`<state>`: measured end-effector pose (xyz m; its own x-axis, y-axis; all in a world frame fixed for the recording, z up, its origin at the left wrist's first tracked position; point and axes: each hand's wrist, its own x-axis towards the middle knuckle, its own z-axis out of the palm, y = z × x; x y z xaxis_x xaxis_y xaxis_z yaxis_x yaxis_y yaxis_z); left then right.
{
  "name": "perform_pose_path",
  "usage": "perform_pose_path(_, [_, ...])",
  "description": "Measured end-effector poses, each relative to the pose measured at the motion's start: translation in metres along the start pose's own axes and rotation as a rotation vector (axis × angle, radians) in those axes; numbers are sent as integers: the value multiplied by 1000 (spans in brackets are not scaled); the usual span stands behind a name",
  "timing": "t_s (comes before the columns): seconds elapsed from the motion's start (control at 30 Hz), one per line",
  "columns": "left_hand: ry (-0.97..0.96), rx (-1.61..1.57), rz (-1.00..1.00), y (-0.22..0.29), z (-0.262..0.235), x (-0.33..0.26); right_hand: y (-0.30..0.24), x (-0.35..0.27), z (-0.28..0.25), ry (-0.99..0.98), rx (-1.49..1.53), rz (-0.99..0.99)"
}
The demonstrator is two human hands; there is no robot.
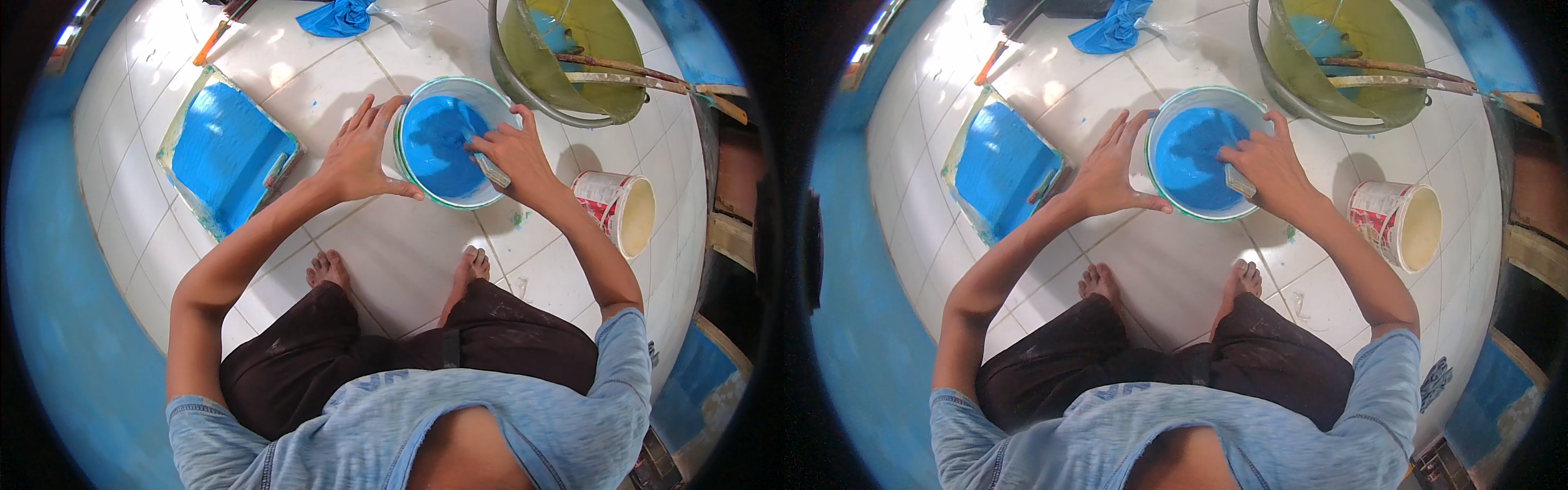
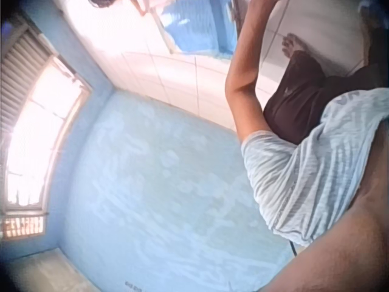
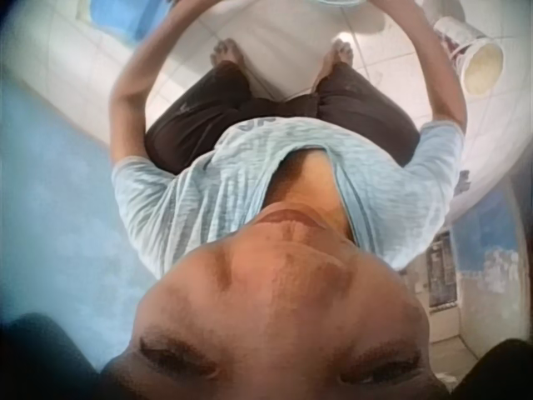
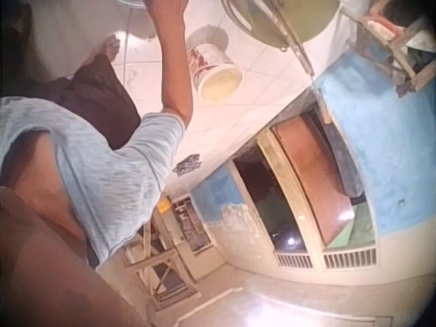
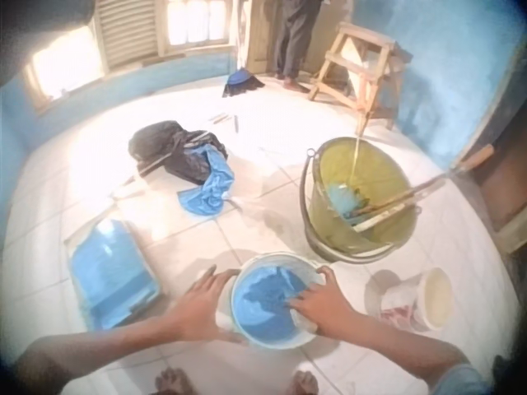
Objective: The person stirs blue paint in a bucket using a flat tool, then pours the paint into a plastic bag held open with both hands. The person continues to stir the paint in the bucket after filling the bag.
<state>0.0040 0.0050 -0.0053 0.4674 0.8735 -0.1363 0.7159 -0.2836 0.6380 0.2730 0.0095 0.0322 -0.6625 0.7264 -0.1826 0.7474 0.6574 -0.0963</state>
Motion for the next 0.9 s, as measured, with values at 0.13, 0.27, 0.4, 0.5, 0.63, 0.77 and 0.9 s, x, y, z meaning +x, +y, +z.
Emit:
perform_pose_path(0.13, [4, -1, 1, -3, 0, 0, -1, -4, -12, -131, 299, -43])
perform_pose_path(0.27, [9, -5, 9, -1, 0, 1, -4, -8, 12, 70, 641, -129])
perform_pose_path(0.4, [2, -6, 2, 0, -1, 2, -6, 3, 14, 178, 470, -171])
perform_pose_path(0.5, [0, -3, 2, 0, -1, 1, 6, 9, 15, 231, 189, -104])
perform_pose_path(0.63, [-7, -7, -3, 1, -2, 1, 3, 0, -2, 50, 71, -24])
perform_pose_path(0.77, [3, -23, -1, -1, -1, 1, 0, -8, -14, -105, 378, -56])
perform_pose_path(0.9, [10, -27, 18, -2, 1, 4, -10, -8, 17, 141, 673, -196])
